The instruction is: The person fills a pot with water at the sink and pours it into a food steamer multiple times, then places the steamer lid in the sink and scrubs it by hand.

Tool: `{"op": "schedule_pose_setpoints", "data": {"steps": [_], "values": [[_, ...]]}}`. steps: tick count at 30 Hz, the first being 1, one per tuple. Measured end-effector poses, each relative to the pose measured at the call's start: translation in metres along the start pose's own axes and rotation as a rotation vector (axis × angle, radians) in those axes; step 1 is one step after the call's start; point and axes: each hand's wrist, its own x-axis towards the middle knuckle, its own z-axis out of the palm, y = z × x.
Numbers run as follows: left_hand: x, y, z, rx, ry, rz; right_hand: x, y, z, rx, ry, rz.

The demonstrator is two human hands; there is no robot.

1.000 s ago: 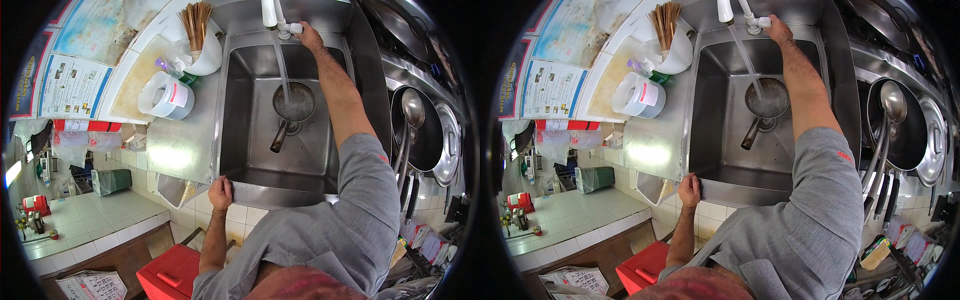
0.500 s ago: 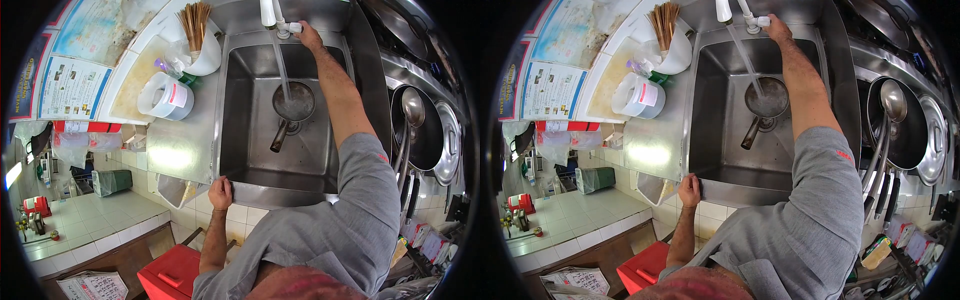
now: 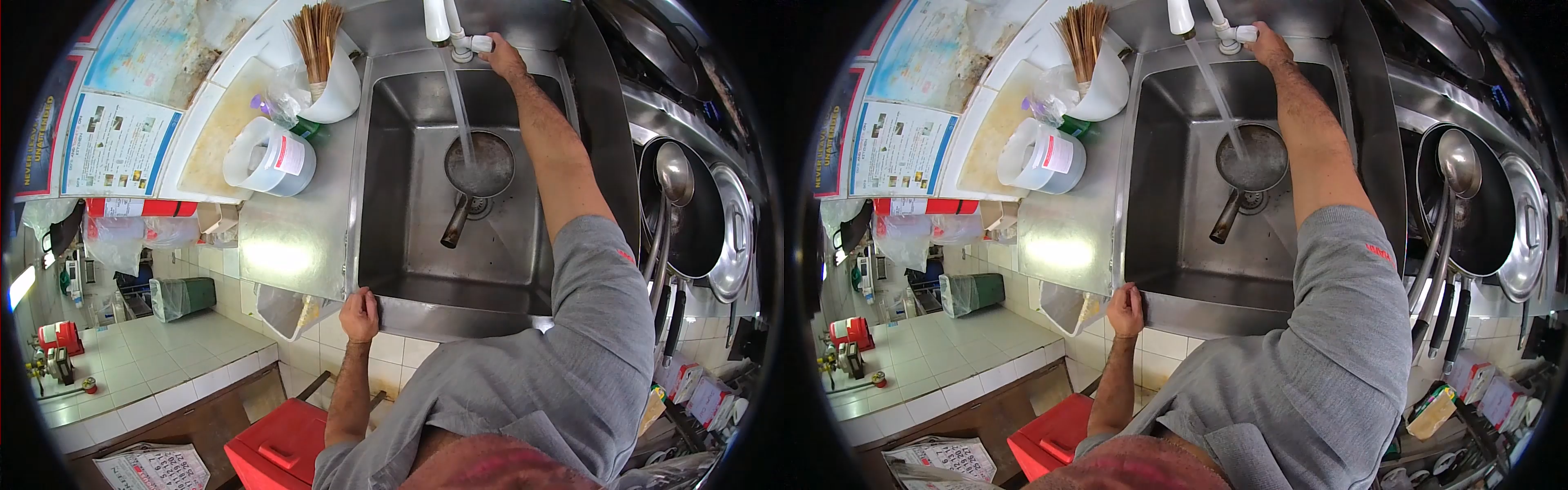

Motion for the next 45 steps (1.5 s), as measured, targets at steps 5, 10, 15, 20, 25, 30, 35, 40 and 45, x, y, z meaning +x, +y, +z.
{"op": "schedule_pose_setpoints", "data": {"steps": [5, 10, 15, 20, 25, 30, 35, 40, 45], "values": [[0.001, 0.003, -0.001, 0.013, -0.011, -0.014, 0.001, 0.002, 0.001, 0.007, 0.018, -0.028], [0.001, 0.004, -0.002, 0.022, -0.013, -0.017, -0.001, 0.001, 0.0, -0.003, 0.006, 0.0], [-0.002, -0.003, 0.0, -0.003, -0.045, -0.059, 0.0, 0.002, 0.0, 0.013, -0.001, 0.001], [0.0, 0.002, -0.002, 0.003, -0.04, -0.056, -0.001, 0.001, -0.001, 0.026, -0.01, 0.019], [0.001, 0.002, -0.002, 0.006, -0.018, -0.022, -0.002, 0.0, -0.002, 0.057, -0.016, 0.006], [0.001, 0.003, -0.001, 0.003, -0.005, -0.014, -0.002, 0.0, -0.002, 0.071, -0.02, 0.02], [0.001, 0.002, -0.001, 0.014, -0.018, -0.022, 0.004, 0.009, 0.005, 0.094, 0.02, -0.025], [0.0, 0.0, 0.0, 0.02, -0.008, -0.004, 0.003, 0.008, 0.003, 0.124, -0.003, -0.006], [0.0, 0.002, -0.001, 0.0, -0.025, -0.043, 0.005, 0.011, 0.006, 0.146, 0.004, -0.017]]}}
